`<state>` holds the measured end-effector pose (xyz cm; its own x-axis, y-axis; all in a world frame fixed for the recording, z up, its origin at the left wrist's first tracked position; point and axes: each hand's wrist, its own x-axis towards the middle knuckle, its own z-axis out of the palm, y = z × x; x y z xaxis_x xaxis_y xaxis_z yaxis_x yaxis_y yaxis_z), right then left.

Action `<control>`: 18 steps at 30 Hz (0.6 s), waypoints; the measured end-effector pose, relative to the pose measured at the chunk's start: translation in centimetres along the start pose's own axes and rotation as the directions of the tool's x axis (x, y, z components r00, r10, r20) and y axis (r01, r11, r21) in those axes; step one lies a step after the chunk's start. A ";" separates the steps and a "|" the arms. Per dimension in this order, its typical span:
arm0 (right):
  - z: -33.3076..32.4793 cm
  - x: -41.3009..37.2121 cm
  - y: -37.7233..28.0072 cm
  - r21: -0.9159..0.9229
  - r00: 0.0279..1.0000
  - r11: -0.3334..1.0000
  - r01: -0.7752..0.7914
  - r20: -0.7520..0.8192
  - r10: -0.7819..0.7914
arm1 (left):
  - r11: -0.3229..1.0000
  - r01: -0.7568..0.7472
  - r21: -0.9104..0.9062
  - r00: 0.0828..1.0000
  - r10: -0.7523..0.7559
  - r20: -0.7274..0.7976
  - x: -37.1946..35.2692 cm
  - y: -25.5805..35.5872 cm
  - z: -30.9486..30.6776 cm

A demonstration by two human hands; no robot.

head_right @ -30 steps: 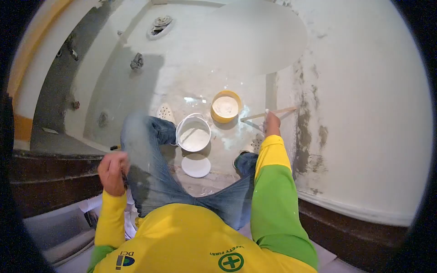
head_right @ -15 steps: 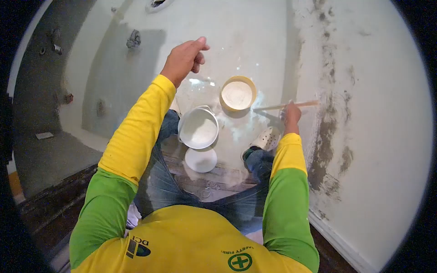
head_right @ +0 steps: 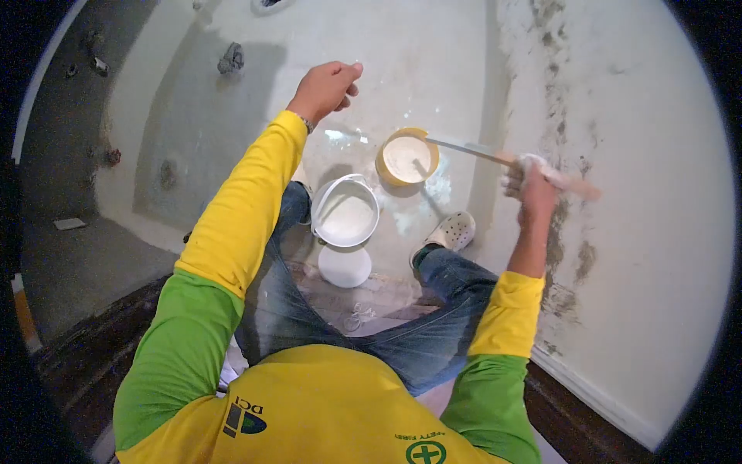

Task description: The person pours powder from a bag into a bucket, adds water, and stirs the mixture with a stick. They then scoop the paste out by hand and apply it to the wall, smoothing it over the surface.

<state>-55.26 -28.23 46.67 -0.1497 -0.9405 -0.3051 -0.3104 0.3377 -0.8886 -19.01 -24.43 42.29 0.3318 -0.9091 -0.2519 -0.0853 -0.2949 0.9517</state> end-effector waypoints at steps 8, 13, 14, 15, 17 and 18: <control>9.6 8.3 14.4 -0.411 0.946 0.867 0.282 0.269 -0.181 | 0.995 -0.086 -0.057 0.996 0.084 -0.037 -1.7 2.3 0.0; 12.2 6.5 16.3 -0.408 0.937 0.880 0.244 0.335 -0.105 | 0.977 -0.187 0.102 0.977 0.196 -0.083 -0.4 0.7 0.7; 12.0 6.8 17.2 -0.362 0.933 0.890 0.279 0.323 -0.161 | 0.978 -0.184 0.098 0.978 0.193 -0.084 -0.3 0.8 0.7; 11.7 7.3 17.7 -0.381 0.956 0.892 0.242 0.250 -0.152 | 0.987 -0.156 0.025 0.986 0.157 -0.060 -0.2 1.0 0.8; 11.4 9.6 20.2 -0.330 0.961 0.910 0.251 0.195 -0.194 | 0.991 -0.127 -0.046 0.991 0.126 -0.033 0.2 1.4 1.2; 11.7 10.4 21.1 -0.280 0.963 0.924 0.261 0.141 -0.229 | 0.990 -0.138 -0.044 0.990 0.137 -0.024 0.3 1.5 1.5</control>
<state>-52.41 -31.36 20.78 0.0594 -0.9886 -0.1384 -0.5883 0.0774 -0.8049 -20.43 -25.58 43.35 0.3397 -0.9335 -0.1151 -0.0892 -0.1538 0.9841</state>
